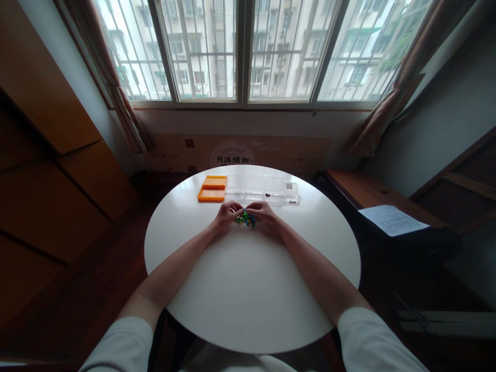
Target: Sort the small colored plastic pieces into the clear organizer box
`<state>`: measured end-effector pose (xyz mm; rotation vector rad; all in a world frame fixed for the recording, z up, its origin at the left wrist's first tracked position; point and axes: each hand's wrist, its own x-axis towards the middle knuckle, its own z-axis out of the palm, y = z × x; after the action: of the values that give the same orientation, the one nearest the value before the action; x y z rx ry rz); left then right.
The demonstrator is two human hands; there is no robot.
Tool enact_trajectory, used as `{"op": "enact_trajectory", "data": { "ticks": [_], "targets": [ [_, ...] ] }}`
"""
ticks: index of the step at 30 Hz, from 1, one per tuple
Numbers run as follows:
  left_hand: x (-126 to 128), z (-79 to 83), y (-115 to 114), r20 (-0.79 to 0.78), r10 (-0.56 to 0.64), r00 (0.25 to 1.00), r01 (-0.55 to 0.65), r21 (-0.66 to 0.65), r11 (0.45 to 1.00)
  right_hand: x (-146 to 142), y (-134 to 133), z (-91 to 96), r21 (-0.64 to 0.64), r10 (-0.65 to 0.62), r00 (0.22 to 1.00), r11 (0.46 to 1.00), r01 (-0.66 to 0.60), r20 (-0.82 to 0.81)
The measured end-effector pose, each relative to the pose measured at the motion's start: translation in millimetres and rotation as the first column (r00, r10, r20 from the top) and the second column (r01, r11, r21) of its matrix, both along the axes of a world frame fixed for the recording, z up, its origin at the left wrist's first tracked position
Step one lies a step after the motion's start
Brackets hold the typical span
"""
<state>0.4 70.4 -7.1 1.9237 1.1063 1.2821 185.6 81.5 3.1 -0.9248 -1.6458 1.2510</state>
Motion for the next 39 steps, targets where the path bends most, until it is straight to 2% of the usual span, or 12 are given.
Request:
{"op": "enact_trajectory", "data": {
  "ticks": [15,30,39],
  "targets": [
    [1.4,1.3,-0.5,0.004,-0.008,1.000,0.009,-0.015,1.000,2.2,1.5,-3.5,0.018,0.017,1.000,1.000,-0.017,0.016],
    [1.7,-6.4,6.5,-0.010,-0.003,1.000,0.003,0.000,1.000,3.0,5.6,-10.2,0.046,0.016,1.000,0.999,-0.017,0.006],
    [-0.1,-2.9,4.1,-0.020,-0.007,1.000,0.007,-0.004,1.000,1.1,5.7,-9.4,0.027,0.010,1.000,1.000,-0.011,0.026]
  ]
}}
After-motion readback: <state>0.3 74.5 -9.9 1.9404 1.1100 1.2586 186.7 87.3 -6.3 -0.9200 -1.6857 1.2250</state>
